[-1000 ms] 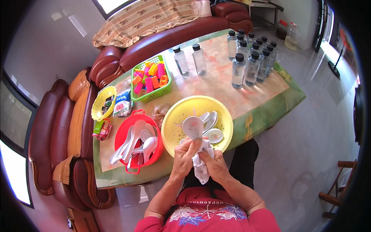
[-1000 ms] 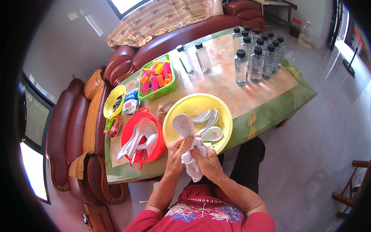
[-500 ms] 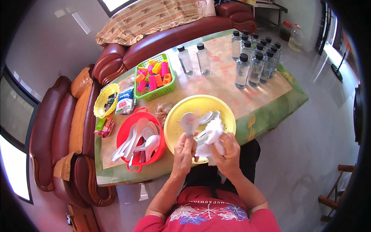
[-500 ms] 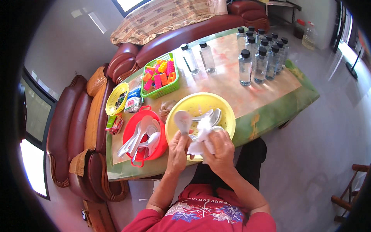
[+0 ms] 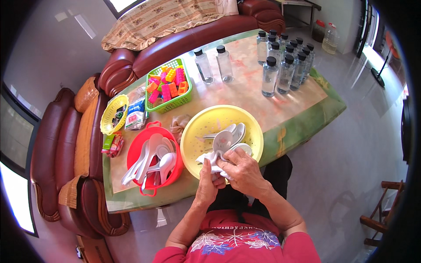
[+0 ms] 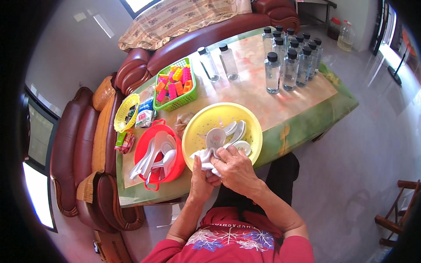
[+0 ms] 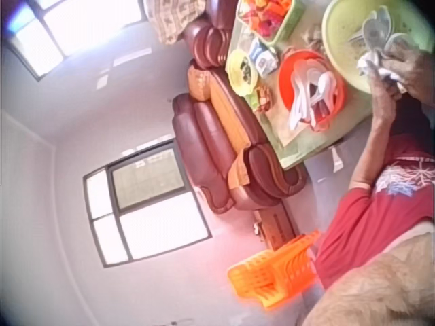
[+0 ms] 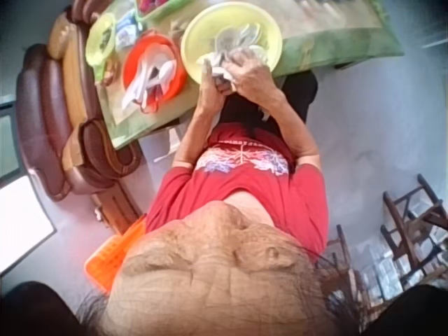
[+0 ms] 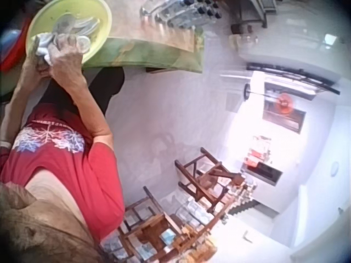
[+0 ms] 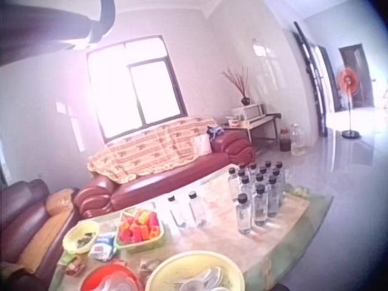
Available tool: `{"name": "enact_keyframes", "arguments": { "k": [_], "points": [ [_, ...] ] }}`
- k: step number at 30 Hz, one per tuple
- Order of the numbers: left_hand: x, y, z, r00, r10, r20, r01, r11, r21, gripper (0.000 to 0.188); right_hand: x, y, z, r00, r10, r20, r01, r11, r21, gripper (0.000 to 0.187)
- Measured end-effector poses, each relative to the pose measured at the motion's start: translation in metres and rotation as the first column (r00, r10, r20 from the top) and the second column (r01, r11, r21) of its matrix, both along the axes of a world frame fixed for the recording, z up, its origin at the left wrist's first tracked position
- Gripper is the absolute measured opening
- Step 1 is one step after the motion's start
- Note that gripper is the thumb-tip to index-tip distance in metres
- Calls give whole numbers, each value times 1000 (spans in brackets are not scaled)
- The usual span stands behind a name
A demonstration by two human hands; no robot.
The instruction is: The person wipes white plastic spoons with a white cloth. They pick up spoons from a yellow colander, wipe them, and place them into a red basket. The person handles the spoons one by one throughout the clip.
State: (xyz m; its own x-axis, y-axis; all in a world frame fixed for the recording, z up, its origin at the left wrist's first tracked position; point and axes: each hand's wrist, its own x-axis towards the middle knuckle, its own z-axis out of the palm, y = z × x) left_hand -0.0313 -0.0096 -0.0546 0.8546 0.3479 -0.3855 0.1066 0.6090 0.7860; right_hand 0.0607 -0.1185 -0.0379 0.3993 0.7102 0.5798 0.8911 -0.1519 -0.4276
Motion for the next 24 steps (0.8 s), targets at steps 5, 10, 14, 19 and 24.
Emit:
{"name": "enact_keyframes", "arguments": {
  "k": [5, 10, 14, 19, 24],
  "points": [
    [2, 4, 3, 997, 66, 35, -73, 955, 287, 52, 7, -20, -2, 902, 268, -339, -228, 962, 152, 23],
    [12, 15, 1, 963, 141, 229, -269, 501, 823, 31, 18, -45, 6, 566, 239, -789, 174, 901, 398, 17],
    [6, -2, 11, 990, 88, 110, -123, 157, 980, 22, 20, -26, 22, 949, -272, -161, 305, 922, 238, 27],
    [1, -7, 5, 971, -19, 237, -238, -67, 969, 29, 10, 2, 23, 992, -126, -23, 128, 984, 128, 29],
    [-5, -3, 2, 952, -101, 288, -296, -79, 952, 29, 28, 3, 13, 961, 43, -272, -1, 988, 152, 22]
  ]
}}
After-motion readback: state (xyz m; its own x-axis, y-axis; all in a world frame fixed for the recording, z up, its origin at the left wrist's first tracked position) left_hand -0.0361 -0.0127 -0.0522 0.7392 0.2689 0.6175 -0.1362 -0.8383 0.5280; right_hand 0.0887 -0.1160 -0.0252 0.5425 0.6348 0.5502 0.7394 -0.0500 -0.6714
